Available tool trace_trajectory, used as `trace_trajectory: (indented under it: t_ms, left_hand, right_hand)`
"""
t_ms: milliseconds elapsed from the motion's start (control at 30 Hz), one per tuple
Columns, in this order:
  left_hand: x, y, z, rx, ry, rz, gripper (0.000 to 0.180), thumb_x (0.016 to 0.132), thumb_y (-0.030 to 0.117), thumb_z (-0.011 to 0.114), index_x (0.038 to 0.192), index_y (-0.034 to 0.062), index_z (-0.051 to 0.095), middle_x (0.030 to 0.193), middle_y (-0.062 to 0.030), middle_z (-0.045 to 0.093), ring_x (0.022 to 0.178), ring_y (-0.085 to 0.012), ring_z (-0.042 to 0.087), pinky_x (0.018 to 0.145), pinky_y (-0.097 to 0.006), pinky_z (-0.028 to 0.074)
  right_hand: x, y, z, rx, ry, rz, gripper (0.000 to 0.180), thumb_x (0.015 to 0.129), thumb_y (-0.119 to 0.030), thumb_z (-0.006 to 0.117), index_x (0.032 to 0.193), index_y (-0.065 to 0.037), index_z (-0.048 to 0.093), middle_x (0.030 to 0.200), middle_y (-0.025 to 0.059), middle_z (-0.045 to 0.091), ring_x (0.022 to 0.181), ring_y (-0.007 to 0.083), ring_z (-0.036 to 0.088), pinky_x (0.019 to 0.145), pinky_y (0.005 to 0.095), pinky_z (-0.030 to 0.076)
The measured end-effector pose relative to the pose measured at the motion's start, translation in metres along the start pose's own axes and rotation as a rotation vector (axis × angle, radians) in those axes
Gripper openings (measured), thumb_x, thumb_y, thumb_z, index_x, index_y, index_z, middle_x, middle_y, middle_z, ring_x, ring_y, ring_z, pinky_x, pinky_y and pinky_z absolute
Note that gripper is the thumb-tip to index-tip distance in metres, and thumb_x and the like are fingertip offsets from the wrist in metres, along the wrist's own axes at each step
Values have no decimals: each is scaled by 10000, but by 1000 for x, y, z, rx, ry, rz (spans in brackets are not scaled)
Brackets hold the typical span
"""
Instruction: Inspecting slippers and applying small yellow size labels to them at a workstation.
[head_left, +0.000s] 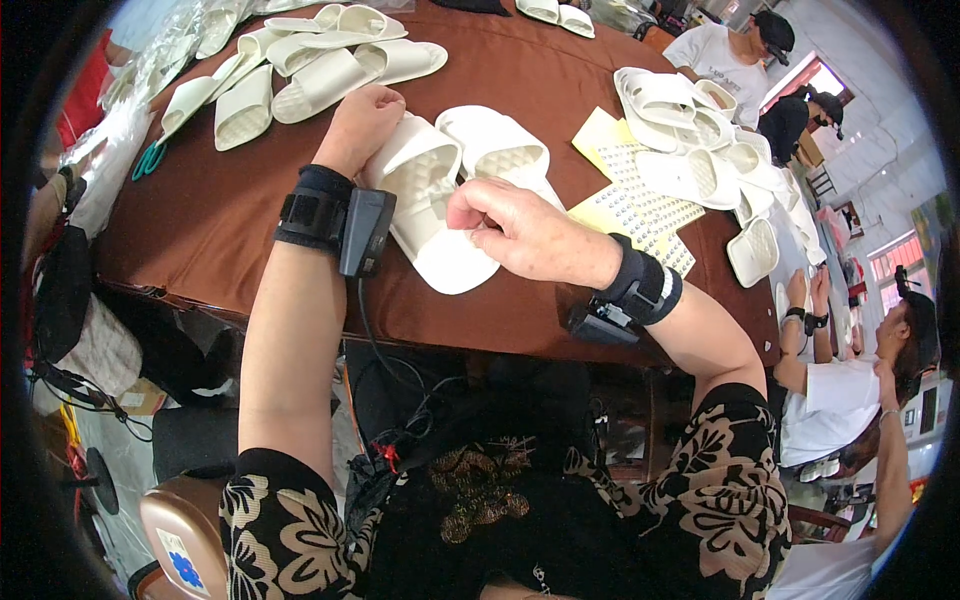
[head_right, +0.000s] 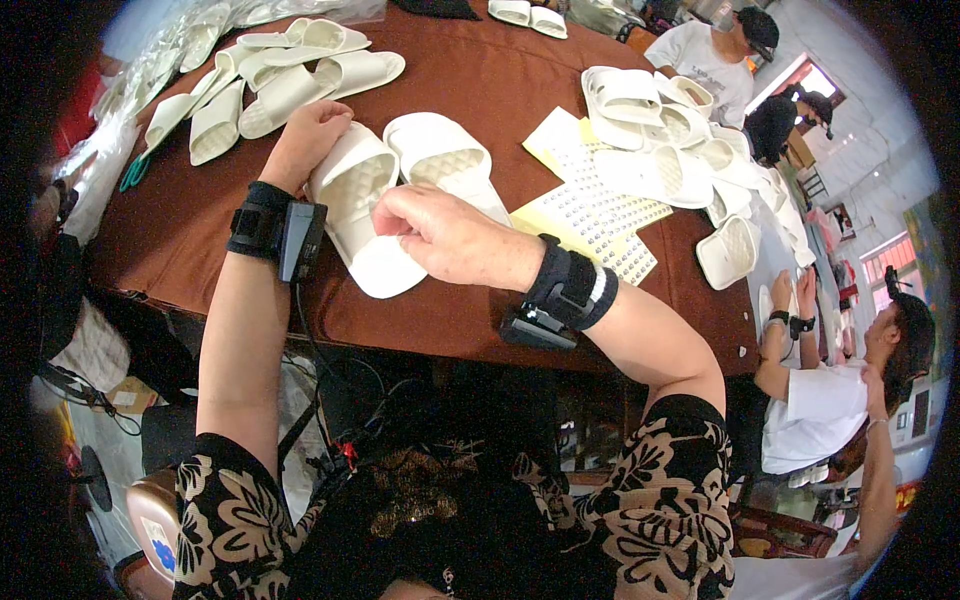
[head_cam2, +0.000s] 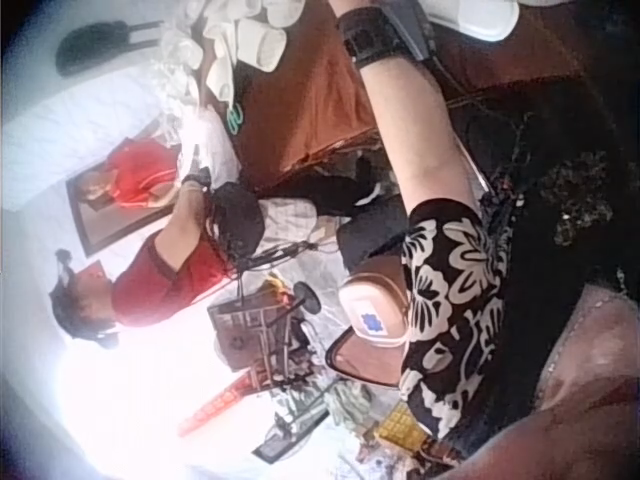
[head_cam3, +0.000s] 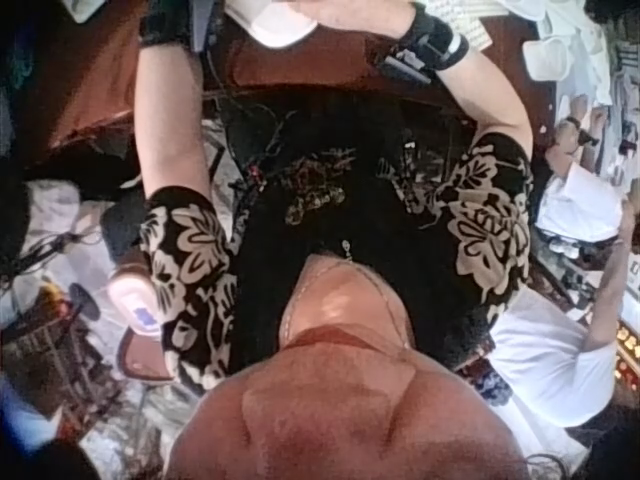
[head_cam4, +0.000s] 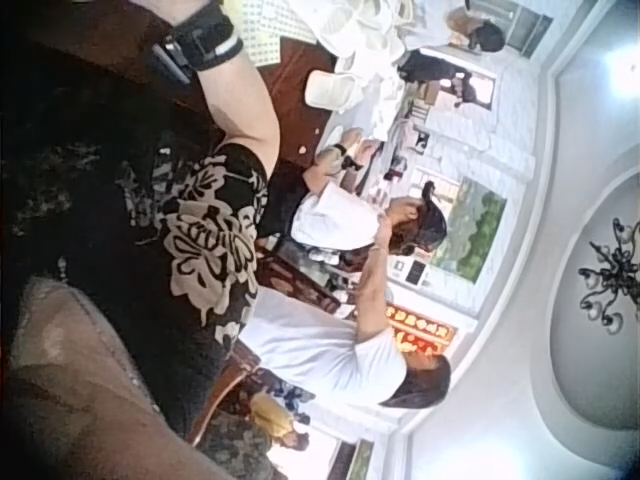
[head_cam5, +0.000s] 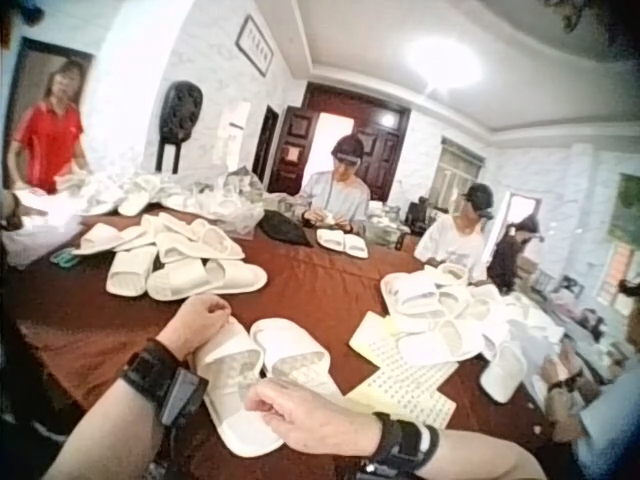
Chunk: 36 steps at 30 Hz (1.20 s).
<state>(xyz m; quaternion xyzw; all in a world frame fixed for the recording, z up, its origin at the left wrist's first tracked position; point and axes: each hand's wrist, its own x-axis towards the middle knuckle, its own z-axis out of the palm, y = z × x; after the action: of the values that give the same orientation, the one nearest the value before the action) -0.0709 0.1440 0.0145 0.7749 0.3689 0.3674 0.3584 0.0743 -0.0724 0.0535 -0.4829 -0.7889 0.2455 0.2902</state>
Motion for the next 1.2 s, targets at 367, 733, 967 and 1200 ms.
trace_trajectory:
  t_ms: [367,733,967,1200]
  left_hand:
    - [2,-2,0,12,16,25,297,812,213,581,989,-9,669,944,-179,681,884,-270,650,807,-335,491]
    - [2,-3,0,16,-18,21,256,882,162,552,1028,-32,636,879,-79,666,786,-118,584,730,-261,478]
    - [3,-6,1,-18,4,32,295,841,227,582,982,-18,667,911,-185,685,841,-269,660,777,-343,502]
    - [2,-2,1,27,0,34,262,866,156,570,1029,-38,637,896,-89,672,793,-125,592,734,-261,482]
  right_hand:
    - [0,3,1,-125,-16,-125,220,800,26,513,1013,-26,505,936,113,523,887,251,544,805,353,454]
    - [0,2,2,-134,-2,-165,223,798,49,510,1008,-24,506,932,105,528,884,250,543,796,351,456]
    - [0,3,2,-142,-13,-155,234,800,53,505,1018,-31,504,953,102,539,894,250,540,809,352,454]
    - [-1,0,0,-50,-52,-43,224,786,53,510,986,-48,499,953,97,540,960,285,501,849,378,419]
